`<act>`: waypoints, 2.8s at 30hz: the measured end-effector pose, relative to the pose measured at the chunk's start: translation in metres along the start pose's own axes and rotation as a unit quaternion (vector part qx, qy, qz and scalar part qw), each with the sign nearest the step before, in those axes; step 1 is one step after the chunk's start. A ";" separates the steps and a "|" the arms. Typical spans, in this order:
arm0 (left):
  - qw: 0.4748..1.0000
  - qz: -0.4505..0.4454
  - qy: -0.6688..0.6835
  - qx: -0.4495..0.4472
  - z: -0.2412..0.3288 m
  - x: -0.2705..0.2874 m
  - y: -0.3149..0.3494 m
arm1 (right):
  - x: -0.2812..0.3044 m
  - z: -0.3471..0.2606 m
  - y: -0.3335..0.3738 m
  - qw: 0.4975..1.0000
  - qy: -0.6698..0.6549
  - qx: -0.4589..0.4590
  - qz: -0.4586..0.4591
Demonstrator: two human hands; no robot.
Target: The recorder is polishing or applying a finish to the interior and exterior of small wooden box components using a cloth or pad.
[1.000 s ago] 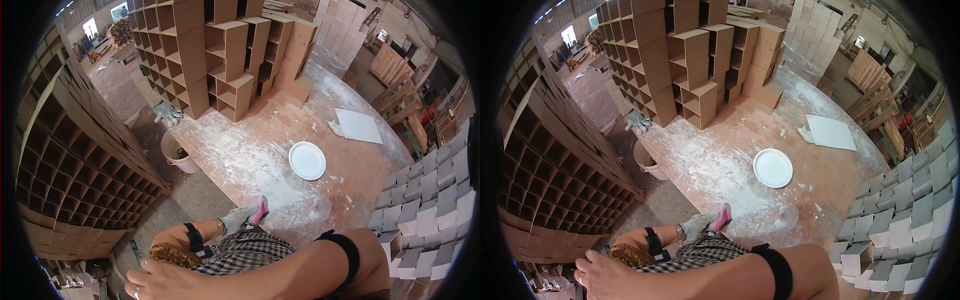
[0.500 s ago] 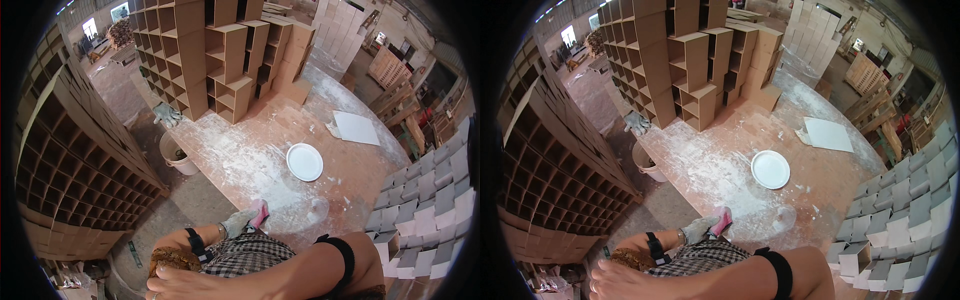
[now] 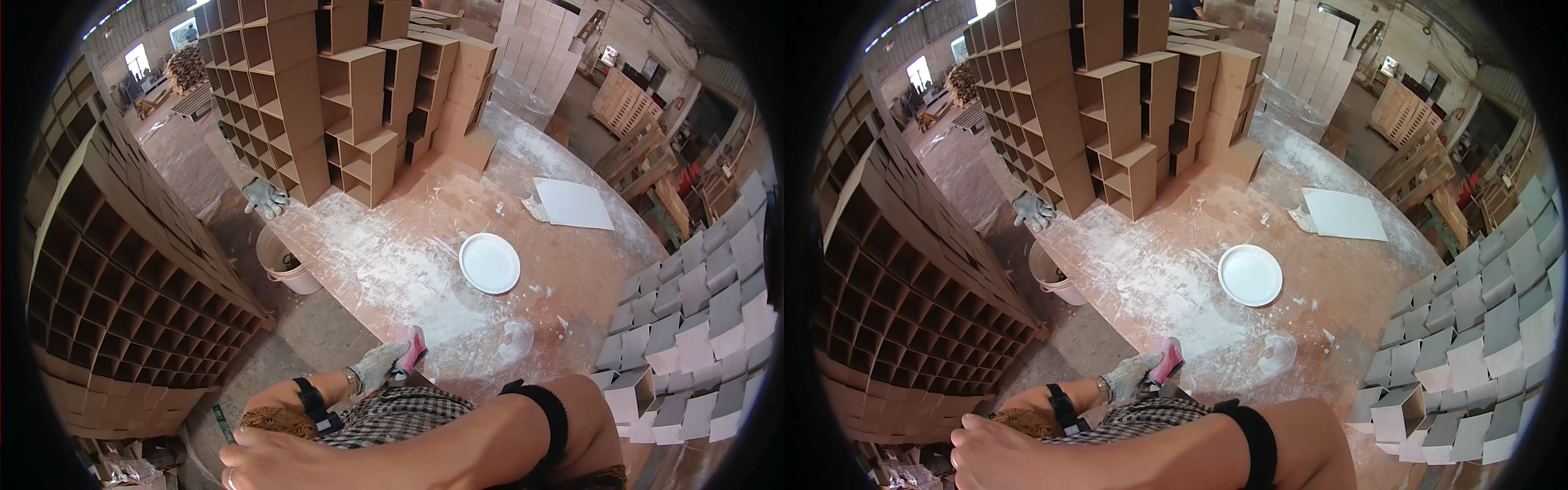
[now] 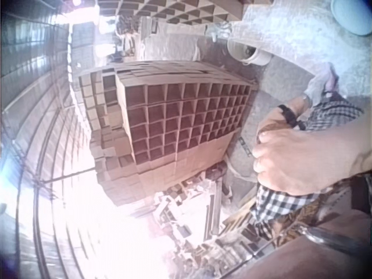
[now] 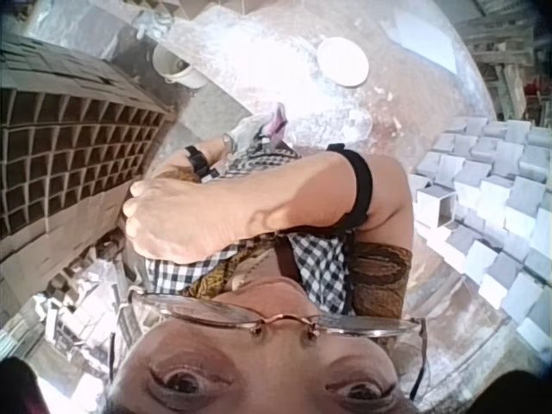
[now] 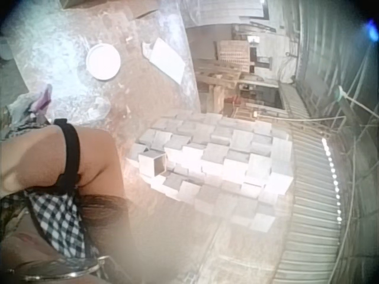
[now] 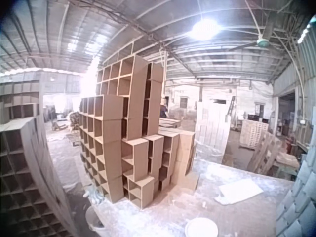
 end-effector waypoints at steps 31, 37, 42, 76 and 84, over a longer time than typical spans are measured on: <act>0.999 -0.006 0.028 0.022 -0.002 -0.005 0.001 | 0.005 -0.005 0.028 0.992 -0.006 0.103 0.072; 0.999 0.002 0.043 0.000 0.002 -0.002 0.003 | 0.015 -0.010 0.031 0.988 -0.018 0.093 0.120; 1.000 0.003 0.002 0.003 0.000 -0.001 -0.001 | 0.000 -0.006 0.007 0.990 0.112 0.082 -0.011; 0.980 0.018 -0.114 -0.164 0.060 0.030 0.032 | 0.039 0.061 0.356 0.721 0.018 -0.503 0.476; 0.980 0.011 -0.112 -0.163 0.083 0.029 0.043 | 0.019 0.063 0.349 0.666 0.021 -0.623 0.410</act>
Point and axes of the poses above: each hand's wrist, its own y-axis away from the middle knuckle, its own x-axis out of the back of the hand, z = x × y, the point moved 3 cm from there along -y, towards the middle knuckle, and after that the axes turned 2 degrees about x, right-handed, at the moved point
